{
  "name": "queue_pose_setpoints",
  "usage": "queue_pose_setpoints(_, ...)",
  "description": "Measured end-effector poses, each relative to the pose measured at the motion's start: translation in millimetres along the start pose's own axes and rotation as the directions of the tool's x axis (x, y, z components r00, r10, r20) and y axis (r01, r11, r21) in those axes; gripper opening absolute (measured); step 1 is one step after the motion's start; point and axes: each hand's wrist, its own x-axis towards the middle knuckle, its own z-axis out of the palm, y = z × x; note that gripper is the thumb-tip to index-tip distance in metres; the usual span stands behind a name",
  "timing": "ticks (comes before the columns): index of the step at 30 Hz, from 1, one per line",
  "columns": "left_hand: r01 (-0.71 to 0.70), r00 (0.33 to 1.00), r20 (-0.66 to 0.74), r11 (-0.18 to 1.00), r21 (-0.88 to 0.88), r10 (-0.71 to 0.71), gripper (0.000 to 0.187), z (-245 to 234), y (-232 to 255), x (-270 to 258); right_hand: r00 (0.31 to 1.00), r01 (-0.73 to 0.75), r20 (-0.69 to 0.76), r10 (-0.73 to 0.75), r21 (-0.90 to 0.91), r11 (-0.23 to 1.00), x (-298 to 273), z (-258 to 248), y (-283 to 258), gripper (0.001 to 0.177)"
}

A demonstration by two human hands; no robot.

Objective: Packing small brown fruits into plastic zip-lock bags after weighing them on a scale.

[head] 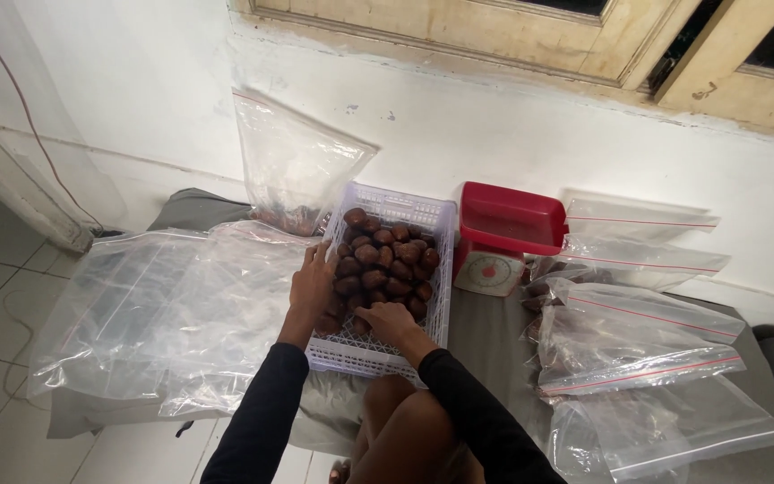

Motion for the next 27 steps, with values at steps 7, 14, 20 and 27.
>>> queue_pose_setpoints(7,-0.012,0.998,0.067,1.000,0.010,0.011,0.057,8.9,-1.4,-1.0,0.998,0.004,-0.059,-0.008,-0.065,0.998,-4.4,-9.0,-2.9,0.064)
queue_pose_setpoints(14,-0.048,0.995,0.084,0.998,0.052,0.044,0.067,20.4,-4.9,-1.2,0.999,0.016,-0.049,-0.012,0.093,0.996,-1.3,13.7,7.2,0.064)
queue_pose_setpoints(20,-0.059,0.994,0.091,0.998,0.039,0.055,0.054,1.1,1.8,-4.1,0.999,-0.024,0.032,0.021,0.114,0.993,-0.2,19.4,12.5,0.086)
queue_pose_setpoints(27,-0.041,0.991,0.133,0.997,0.066,0.032,0.051,4.6,2.9,-3.1,0.975,-0.175,0.136,0.173,-0.003,0.985,25.6,77.0,51.1,0.097)
